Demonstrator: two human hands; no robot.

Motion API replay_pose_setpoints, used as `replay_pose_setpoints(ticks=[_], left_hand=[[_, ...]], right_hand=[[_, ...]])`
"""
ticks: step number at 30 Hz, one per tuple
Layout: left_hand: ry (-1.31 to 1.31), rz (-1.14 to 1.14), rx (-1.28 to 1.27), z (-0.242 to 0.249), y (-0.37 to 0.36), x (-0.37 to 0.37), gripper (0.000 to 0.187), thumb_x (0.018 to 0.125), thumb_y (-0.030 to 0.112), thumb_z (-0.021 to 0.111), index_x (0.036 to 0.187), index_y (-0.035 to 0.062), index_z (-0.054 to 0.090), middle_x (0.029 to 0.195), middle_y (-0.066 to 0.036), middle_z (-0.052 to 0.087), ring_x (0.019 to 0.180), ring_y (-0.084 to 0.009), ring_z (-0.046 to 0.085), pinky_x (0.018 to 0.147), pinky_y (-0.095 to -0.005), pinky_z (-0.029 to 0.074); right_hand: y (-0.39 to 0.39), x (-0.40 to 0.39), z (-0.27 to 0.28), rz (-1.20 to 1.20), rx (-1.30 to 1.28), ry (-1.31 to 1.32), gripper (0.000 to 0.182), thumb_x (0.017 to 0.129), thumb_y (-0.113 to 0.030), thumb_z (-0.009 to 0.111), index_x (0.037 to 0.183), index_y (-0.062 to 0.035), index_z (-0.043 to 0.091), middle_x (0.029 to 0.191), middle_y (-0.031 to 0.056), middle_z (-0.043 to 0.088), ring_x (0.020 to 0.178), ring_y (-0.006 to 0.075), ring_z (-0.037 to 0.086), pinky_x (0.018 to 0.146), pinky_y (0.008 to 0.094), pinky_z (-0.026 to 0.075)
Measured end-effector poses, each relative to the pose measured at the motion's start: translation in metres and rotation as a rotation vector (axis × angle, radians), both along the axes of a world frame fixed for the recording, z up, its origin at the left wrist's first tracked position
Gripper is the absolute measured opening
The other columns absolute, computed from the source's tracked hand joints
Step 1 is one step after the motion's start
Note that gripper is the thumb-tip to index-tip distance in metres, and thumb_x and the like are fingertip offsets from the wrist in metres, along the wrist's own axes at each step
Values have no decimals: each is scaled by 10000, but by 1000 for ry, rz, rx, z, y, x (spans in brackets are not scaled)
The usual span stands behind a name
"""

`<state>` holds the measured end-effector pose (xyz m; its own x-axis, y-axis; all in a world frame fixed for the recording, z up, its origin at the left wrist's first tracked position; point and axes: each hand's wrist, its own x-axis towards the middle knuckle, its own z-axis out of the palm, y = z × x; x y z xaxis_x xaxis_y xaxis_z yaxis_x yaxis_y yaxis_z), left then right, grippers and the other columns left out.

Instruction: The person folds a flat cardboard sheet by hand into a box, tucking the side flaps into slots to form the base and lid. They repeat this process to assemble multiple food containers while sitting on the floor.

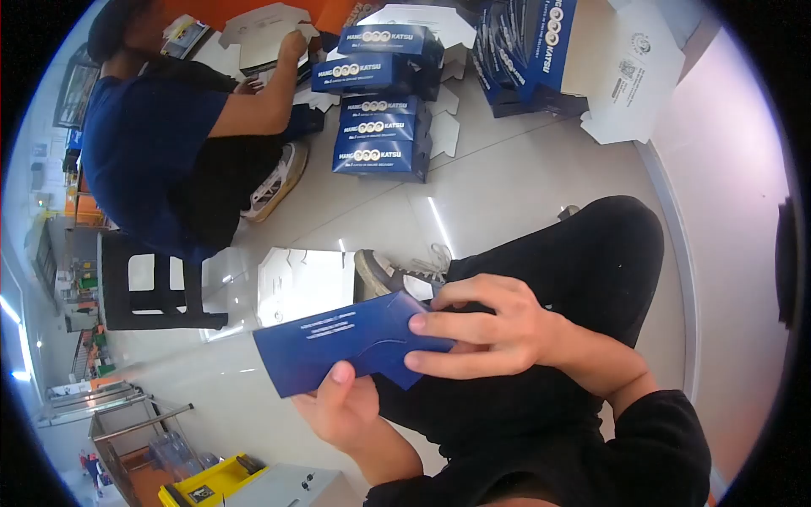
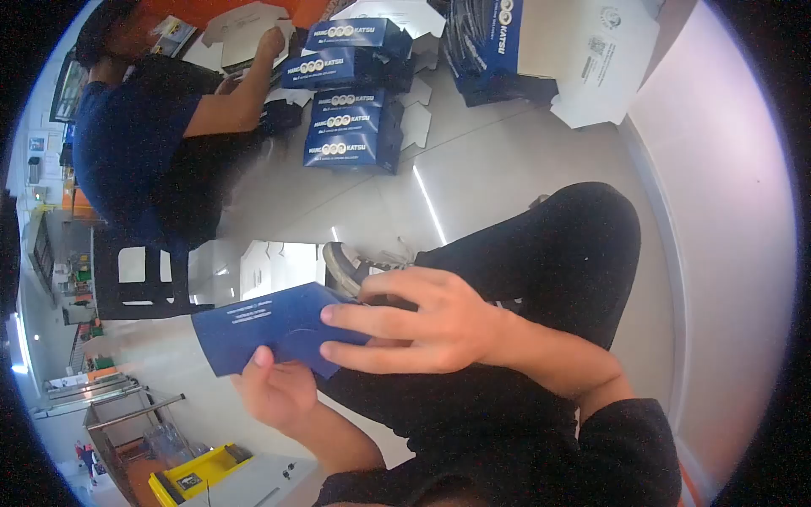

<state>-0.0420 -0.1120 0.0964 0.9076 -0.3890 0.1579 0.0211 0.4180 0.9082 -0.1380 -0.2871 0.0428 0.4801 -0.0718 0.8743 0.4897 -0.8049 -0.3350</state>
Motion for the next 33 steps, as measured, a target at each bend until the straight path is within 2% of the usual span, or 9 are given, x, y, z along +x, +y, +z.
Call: replay_pose_setpoints(ticks=[4,7,13,14,19,22,25,29,33], left_hand=[[135,124,-122,2,1,-13,502,894,30,606,1355,-76,438,1248,-236,583,1106,-336,620,950,-502,519],[45,-94,-213,7,-6,-21,507,932,91,599,1383,-58,422,1273,-231,577,1124,-343,618,952,-512,529],[-13,193,-5,-3,-27,-46,482,1001,269,553,1314,-92,483,1234,-226,604,1072,-314,634,917,-442,537],[-23,171,10,-8,-29,-50,506,998,270,559,1326,-102,462,1245,-233,593,1080,-322,630,916,-434,541],[-63,97,-31,-18,-38,-48,566,990,265,572,1407,-65,378,1303,-236,547,1121,-348,609,908,-428,557],[-154,155,24,-34,-41,-45,542,978,242,596,1407,-22,396,1280,-214,563,1108,-338,615,877,-442,569],[-99,70,-57,-40,-39,-42,488,974,203,607,1360,-50,448,1235,-183,600,1067,-311,630,902,-439,549],[-79,117,-25,-63,-37,-43,449,981,192,595,1334,-58,474,1225,-170,612,1059,-284,634,935,-420,532],[82,67,-36,-68,-36,-46,442,969,123,589,1373,11,449,1289,-135,574,1125,-257,608,940,-388,542]], right_hand=[[-6,-1,0,21,-33,-21,338,758,-132,667,1091,-165,714,1217,29,631,855,202,616,627,281,539],[-3,0,0,12,-16,-58,341,744,-126,668,1081,-152,718,1209,46,630,839,202,616,623,284,543],[-3,-5,1,-33,11,-53,428,684,-34,687,1104,-108,717,1176,92,620,815,206,615,603,275,545],[-2,-6,2,-20,19,-21,234,871,-31,636,1060,-105,752,1135,98,577,795,216,610,570,274,520],[-2,-7,-1,-31,100,-24,258,784,13,727,1023,-80,758,1125,115,576,793,220,614,577,277,521],[-2,-12,6,8,368,114,389,708,-68,857,1039,5,667,1111,152,576,888,232,624,691,293,552],[-1,-12,0,335,902,370,478,756,-125,856,1088,16,543,1026,133,573,943,219,600,773,313,551],[-8,-16,10,230,732,685,381,873,-268,747,1006,26,544,843,160,597,702,274,651,621,360,536],[6,-9,-14,167,626,541,328,928,-279,674,925,25,552,729,187,583,601,356,606,556,385,485]])
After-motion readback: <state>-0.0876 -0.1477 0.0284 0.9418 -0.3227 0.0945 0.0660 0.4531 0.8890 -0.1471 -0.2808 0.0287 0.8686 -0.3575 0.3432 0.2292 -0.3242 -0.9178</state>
